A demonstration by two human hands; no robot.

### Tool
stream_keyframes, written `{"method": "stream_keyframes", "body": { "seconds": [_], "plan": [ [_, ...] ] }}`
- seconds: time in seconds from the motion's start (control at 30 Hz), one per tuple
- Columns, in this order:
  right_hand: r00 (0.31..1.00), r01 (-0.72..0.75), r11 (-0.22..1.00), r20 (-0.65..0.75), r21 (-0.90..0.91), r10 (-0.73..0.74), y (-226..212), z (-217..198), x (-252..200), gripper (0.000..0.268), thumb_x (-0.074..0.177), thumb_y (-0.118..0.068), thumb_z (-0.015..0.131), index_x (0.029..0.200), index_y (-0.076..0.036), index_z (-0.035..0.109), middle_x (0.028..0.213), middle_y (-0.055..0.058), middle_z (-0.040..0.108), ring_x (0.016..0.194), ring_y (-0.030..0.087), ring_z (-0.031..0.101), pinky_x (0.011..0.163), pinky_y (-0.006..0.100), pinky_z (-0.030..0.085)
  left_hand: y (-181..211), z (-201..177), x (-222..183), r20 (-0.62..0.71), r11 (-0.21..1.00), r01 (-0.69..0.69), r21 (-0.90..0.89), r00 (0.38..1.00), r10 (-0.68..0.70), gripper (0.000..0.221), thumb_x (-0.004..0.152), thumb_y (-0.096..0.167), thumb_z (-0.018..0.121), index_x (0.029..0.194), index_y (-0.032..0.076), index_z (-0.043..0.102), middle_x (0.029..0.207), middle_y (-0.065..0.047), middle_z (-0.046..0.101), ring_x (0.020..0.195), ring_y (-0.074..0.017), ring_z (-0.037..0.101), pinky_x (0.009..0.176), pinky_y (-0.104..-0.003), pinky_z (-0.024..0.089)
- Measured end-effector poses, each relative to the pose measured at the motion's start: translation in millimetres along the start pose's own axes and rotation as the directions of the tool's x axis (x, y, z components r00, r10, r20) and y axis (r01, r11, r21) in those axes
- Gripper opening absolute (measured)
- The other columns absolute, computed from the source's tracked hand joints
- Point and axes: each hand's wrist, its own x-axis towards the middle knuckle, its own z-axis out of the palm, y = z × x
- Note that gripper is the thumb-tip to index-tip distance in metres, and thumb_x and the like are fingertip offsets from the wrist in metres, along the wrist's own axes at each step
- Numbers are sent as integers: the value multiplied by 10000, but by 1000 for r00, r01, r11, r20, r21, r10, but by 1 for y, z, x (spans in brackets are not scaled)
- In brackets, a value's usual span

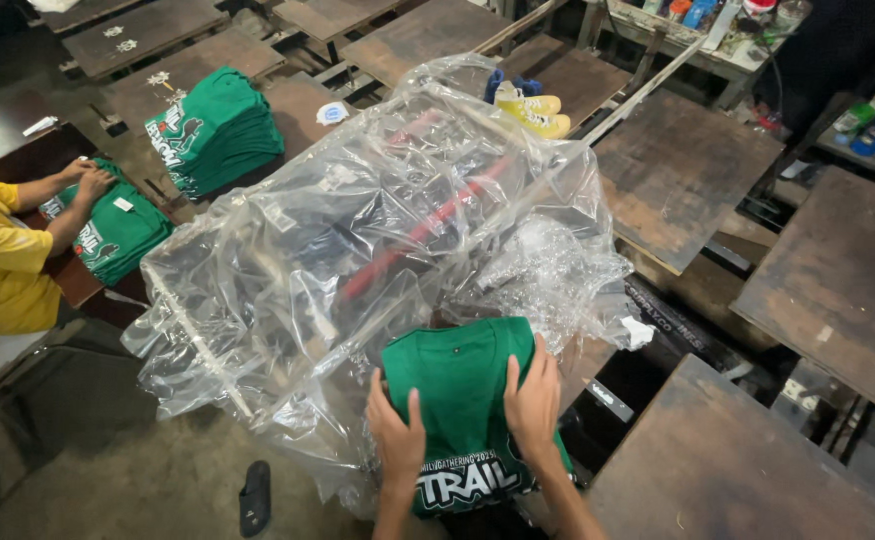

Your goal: The person folds green t-shirts by hand on a wooden table, aligning the sleeves and smoothing the fabric before placing them in a stack.

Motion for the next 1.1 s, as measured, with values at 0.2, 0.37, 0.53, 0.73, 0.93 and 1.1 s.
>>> {"method": "stream_keyframes", "body": {
  "seconds": [0.2,0.37,0.53,0.73,0.93,1.1],
  "plan": [
    [947,320,920,90,-226,-307,-18,-1,-15,619,1046,-530,344,1577,-214,380,1706,90,238,1566,277,229,1252,472,209,15,20,-24,-40,773,-451,447,853,521,661,1050,477,394,1606,126,325,1676,-102,315,1548,-298,277,1221,-467,255],
    [922,383,870,184,-312,-340,3,17,23,685,1006,-626,451,1583,-258,419,1638,109,393,1508,319,364,1231,511,252,3,53,24,-34,715,-434,548,842,538,639,995,580,478,1550,265,450,1660,-79,344,1520,-352,305,1214,-541,218],
    [929,340,897,247,-283,-274,12,24,26,715,989,-665,466,1594,-290,401,1600,98,448,1477,309,423,1229,509,289,-9,65,33,-12,727,-394,563,875,483,636,947,626,497,1483,287,550,1628,-68,414,1511,-366,333,1235,-535,194],
    [926,340,896,269,-286,-266,8,18,23,721,996,-692,428,1597,-297,392,1618,91,427,1516,289,371,1240,557,247,-4,67,30,-9,730,-383,566,882,470,639,941,631,490,1468,280,570,1638,-66,400,1543,-354,283,1266,-539,134],
    [941,316,884,-1,-344,-337,-8,10,-31,557,1040,-464,515,1483,-128,560,1559,179,494,1431,357,476,1176,569,330,3,54,-13,-36,705,-511,492,797,603,602,955,461,564,1499,206,533,1655,-107,367,1527,-347,307,1245,-548,168],
    [929,369,896,113,-247,-352,19,20,-34,657,1052,-466,492,1602,-127,374,1649,173,347,1487,371,375,1181,564,337,-10,63,-18,-14,638,-494,591,784,621,638,993,447,525,1574,207,419,1669,-124,333,1519,-352,317,1227,-552,215]
  ]
}}
